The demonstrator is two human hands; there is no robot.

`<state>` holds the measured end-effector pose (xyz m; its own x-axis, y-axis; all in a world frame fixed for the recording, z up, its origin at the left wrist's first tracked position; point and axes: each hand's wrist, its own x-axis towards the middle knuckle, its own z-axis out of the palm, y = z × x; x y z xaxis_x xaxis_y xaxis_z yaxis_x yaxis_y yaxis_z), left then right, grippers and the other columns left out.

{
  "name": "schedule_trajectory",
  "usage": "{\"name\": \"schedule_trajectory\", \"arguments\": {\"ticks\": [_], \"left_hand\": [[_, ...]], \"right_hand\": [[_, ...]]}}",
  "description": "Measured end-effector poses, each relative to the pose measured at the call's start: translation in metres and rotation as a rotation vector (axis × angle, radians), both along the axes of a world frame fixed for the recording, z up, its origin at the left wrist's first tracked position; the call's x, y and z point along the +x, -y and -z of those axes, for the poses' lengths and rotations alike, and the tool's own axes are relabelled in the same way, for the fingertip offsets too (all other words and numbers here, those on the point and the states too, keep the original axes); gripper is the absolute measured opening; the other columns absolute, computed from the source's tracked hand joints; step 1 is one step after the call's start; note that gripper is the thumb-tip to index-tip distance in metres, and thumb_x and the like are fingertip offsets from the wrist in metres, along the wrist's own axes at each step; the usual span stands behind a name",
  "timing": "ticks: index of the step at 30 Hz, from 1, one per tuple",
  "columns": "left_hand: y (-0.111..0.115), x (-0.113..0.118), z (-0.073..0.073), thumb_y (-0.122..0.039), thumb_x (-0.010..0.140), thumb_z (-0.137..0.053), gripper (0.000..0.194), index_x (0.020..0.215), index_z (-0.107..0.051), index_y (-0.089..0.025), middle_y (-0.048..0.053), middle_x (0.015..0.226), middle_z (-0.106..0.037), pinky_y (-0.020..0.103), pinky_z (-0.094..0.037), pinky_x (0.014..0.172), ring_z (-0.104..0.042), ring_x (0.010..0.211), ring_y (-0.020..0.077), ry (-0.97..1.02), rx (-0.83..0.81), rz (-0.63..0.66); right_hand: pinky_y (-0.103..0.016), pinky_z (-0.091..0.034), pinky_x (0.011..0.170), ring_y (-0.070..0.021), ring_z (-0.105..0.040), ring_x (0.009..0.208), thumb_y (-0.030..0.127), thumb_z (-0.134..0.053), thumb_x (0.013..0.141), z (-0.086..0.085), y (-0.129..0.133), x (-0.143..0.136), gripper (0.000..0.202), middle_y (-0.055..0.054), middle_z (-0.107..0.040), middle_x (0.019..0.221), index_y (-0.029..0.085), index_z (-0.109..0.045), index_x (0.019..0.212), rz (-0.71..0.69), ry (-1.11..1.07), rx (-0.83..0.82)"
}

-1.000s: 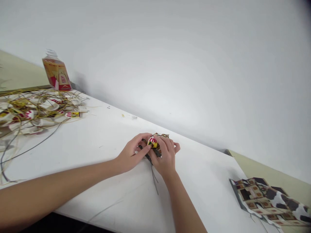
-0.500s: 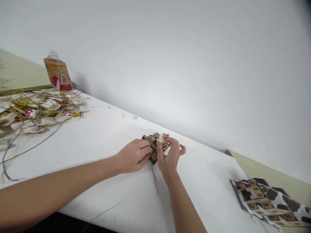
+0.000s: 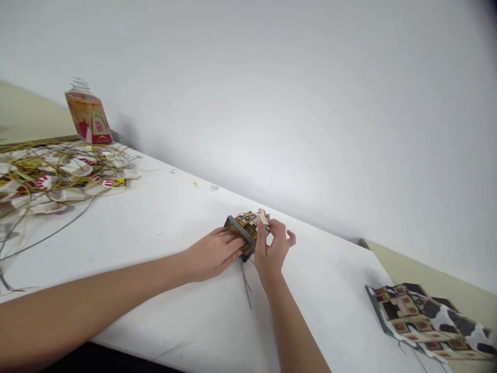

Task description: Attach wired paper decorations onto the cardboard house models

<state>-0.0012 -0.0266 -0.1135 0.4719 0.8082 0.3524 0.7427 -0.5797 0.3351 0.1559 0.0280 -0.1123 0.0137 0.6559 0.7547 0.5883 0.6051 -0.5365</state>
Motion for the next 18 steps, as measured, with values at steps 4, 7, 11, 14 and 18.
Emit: {"name": "schedule_trajectory", "arguments": {"ticks": [4, 7, 11, 14, 18], "left_hand": [[0.0, 0.003, -0.001, -0.02, 0.096, -0.031, 0.02, 0.099, -0.051, -0.018, 0.006, 0.093, -0.064, 0.037, -0.045, 0.088, -0.062, 0.087, 0.0198, 0.111, -0.113, -0.004], [0.0, 0.004, -0.003, -0.02, 0.095, -0.034, 0.013, 0.092, -0.047, -0.019, 0.004, 0.085, -0.062, 0.032, -0.045, 0.076, -0.059, 0.078, 0.0189, 0.194, -0.175, -0.006], [0.0, 0.004, -0.002, -0.018, 0.092, -0.036, 0.011, 0.094, -0.046, -0.019, 0.003, 0.082, -0.061, 0.03, -0.043, 0.069, -0.057, 0.075, 0.0185, 0.249, -0.168, -0.004], [0.001, 0.003, -0.003, -0.018, 0.09, -0.036, 0.013, 0.098, -0.048, -0.019, 0.003, 0.081, -0.061, 0.03, -0.044, 0.072, -0.058, 0.074, 0.0179, 0.244, -0.13, -0.037], [0.003, 0.001, -0.005, -0.018, 0.087, -0.04, 0.016, 0.099, -0.051, -0.019, 0.003, 0.081, -0.063, 0.031, -0.045, 0.077, -0.06, 0.077, 0.0181, 0.226, -0.065, -0.095]], "right_hand": [[-0.044, -0.019, 0.101, -0.0149, -0.064, 0.073, 0.036, -0.046, 0.093, 0.001, -0.001, 0.0, 0.017, 0.001, -0.067, 0.081, 0.02, -0.051, 0.095, 0.002, -0.001, -0.01], [-0.045, -0.021, 0.099, -0.0157, -0.064, 0.072, 0.039, -0.045, 0.093, 0.001, -0.002, 0.001, 0.021, 0.001, -0.067, 0.079, 0.019, -0.05, 0.096, 0.011, -0.022, -0.034], [-0.046, -0.026, 0.096, -0.0173, -0.063, 0.073, 0.044, -0.045, 0.093, -0.001, -0.003, 0.003, 0.025, -0.001, -0.068, 0.081, 0.02, -0.05, 0.095, 0.009, -0.1, -0.083], [-0.043, -0.034, 0.09, -0.0176, -0.063, 0.073, 0.047, -0.046, 0.091, -0.001, -0.006, 0.004, 0.028, -0.002, -0.067, 0.081, 0.02, -0.05, 0.097, -0.008, -0.199, -0.14], [-0.036, -0.042, 0.081, -0.0192, -0.064, 0.081, 0.049, -0.047, 0.09, 0.003, -0.012, 0.005, 0.03, -0.004, -0.067, 0.083, 0.02, -0.05, 0.099, -0.01, -0.363, -0.225]]}}
